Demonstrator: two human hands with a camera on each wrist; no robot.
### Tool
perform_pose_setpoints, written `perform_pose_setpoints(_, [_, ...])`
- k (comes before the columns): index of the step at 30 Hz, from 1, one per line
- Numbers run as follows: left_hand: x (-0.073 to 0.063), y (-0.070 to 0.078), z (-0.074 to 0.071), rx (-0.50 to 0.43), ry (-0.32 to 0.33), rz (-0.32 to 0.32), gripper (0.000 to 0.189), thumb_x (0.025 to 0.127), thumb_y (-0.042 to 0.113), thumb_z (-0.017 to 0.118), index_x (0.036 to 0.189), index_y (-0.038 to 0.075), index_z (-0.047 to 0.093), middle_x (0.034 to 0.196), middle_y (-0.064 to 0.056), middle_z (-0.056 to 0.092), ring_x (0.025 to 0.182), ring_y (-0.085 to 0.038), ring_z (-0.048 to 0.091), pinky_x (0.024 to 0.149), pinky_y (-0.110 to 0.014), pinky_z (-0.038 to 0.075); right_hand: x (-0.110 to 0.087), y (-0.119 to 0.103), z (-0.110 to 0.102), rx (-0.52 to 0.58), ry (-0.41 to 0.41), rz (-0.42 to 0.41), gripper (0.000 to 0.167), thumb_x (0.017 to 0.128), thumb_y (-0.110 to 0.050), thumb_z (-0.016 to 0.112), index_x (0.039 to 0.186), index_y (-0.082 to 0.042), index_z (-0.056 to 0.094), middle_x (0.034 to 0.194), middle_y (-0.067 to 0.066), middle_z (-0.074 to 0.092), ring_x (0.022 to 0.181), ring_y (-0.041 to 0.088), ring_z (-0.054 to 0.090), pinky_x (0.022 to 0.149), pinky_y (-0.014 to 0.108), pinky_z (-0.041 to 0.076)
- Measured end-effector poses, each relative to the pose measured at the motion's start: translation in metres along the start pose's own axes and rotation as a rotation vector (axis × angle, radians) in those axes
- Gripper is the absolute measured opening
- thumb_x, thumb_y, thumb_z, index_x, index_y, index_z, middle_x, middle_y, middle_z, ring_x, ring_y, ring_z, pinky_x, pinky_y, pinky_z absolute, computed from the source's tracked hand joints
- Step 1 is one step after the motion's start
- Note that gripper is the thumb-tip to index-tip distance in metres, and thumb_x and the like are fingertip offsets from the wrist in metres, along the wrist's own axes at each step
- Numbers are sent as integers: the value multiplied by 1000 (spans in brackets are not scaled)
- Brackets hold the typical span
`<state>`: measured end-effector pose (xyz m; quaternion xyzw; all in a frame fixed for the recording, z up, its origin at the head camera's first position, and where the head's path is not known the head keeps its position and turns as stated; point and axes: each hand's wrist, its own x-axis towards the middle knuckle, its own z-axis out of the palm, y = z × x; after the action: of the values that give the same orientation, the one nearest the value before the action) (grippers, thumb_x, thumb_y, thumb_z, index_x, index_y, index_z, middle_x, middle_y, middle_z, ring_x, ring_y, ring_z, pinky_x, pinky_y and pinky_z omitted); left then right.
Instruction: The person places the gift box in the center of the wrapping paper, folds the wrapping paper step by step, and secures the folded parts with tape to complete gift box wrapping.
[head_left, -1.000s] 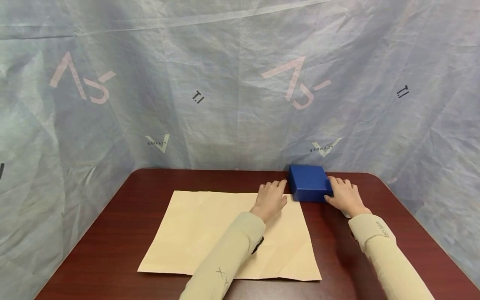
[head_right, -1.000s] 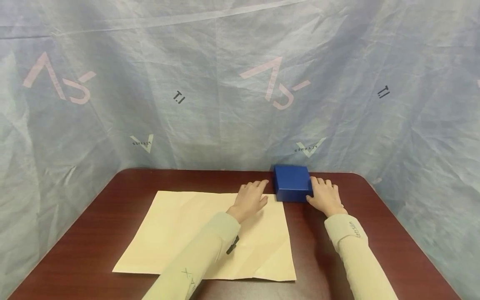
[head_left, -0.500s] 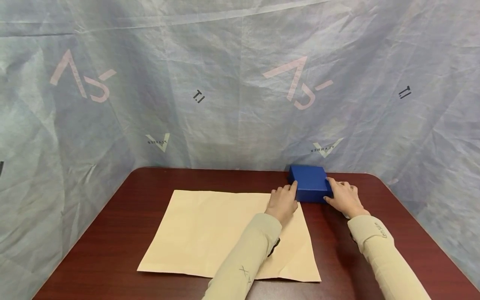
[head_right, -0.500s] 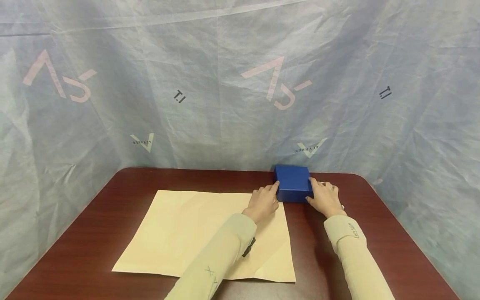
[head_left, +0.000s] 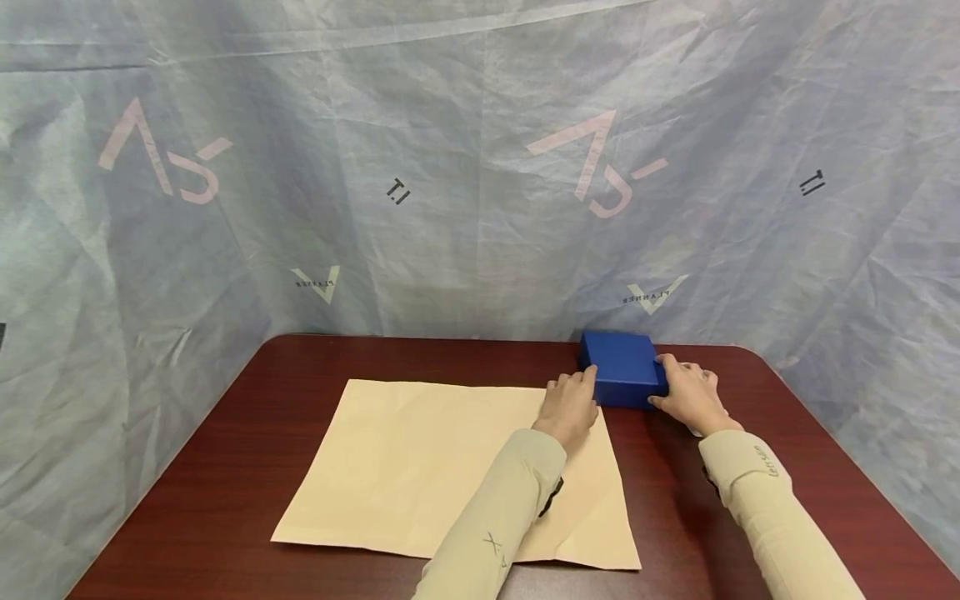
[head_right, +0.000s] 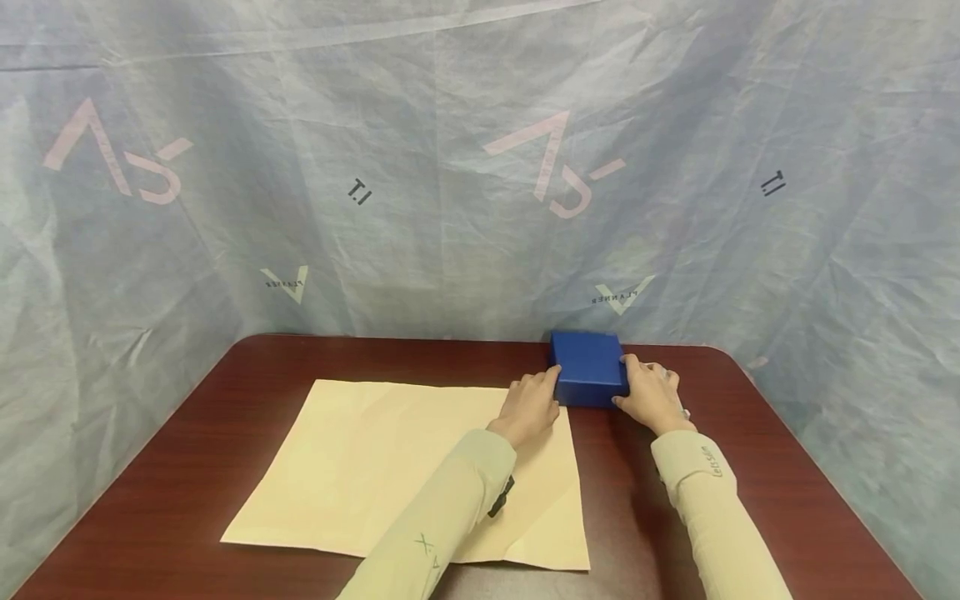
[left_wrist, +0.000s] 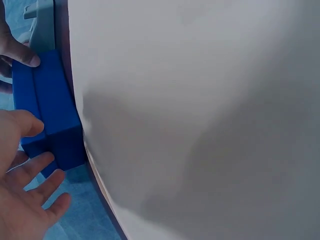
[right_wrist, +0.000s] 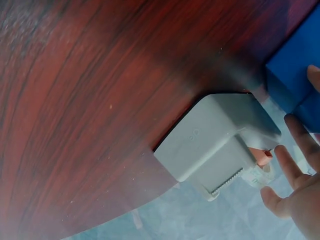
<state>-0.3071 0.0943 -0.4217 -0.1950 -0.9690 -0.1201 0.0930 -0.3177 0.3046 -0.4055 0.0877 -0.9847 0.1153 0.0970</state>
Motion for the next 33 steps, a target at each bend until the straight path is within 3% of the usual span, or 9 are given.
perform_pose_setpoints(5, [1, 0, 0, -8, 18, -29, 59, 89, 32, 58, 140, 22, 31, 121, 5, 56, 106, -17, 53, 93, -33, 40, -1, 1, 1, -7, -12, 6, 77, 73, -19, 74, 133, 4, 31, 123, 36, 47, 112, 52, 35, 89, 66, 17])
perform_pose_setpoints(10, [3, 4, 3, -18, -49, -107, 74, 88, 36, 58, 147, 22, 17, 123, 5, 57, 111, -17, 53, 99, -34, 37, 0, 2, 3, -31, -32, 6, 83, 74, -20, 74, 139, 2, 26, 123, 35, 48, 115, 52, 32, 92, 66, 13])
perform_pose_setpoints(15, [3, 10, 7, -25, -92, -159, 78, 88, 38, 58, 148, 20, 13, 120, 7, 59, 109, -16, 54, 99, -32, 38, -1, 1, 3, -44, -47, 11, 87, 74, -22, 74, 142, 1, 24, 125, 35, 47, 118, 50, 31, 95, 66, 10])
perform_pose_setpoints(25, [6, 17, 9, -120, -98, -221, 73, 90, 31, 56, 148, 19, 14, 120, 3, 59, 108, -21, 56, 90, -33, 45, -4, -3, 3, -15, 1, -38, 81, 75, -16, 74, 140, 5, 29, 124, 33, 49, 117, 49, 33, 96, 68, 7])
perform_pose_setpoints(33, [7, 22, 6, -150, -88, -213, 70, 91, 26, 54, 148, 16, 14, 122, 0, 58, 108, -20, 56, 92, -33, 45, -6, -1, 4, 4, -9, -66, 78, 79, -13, 69, 141, 6, 25, 126, 32, 47, 118, 50, 30, 97, 69, 6])
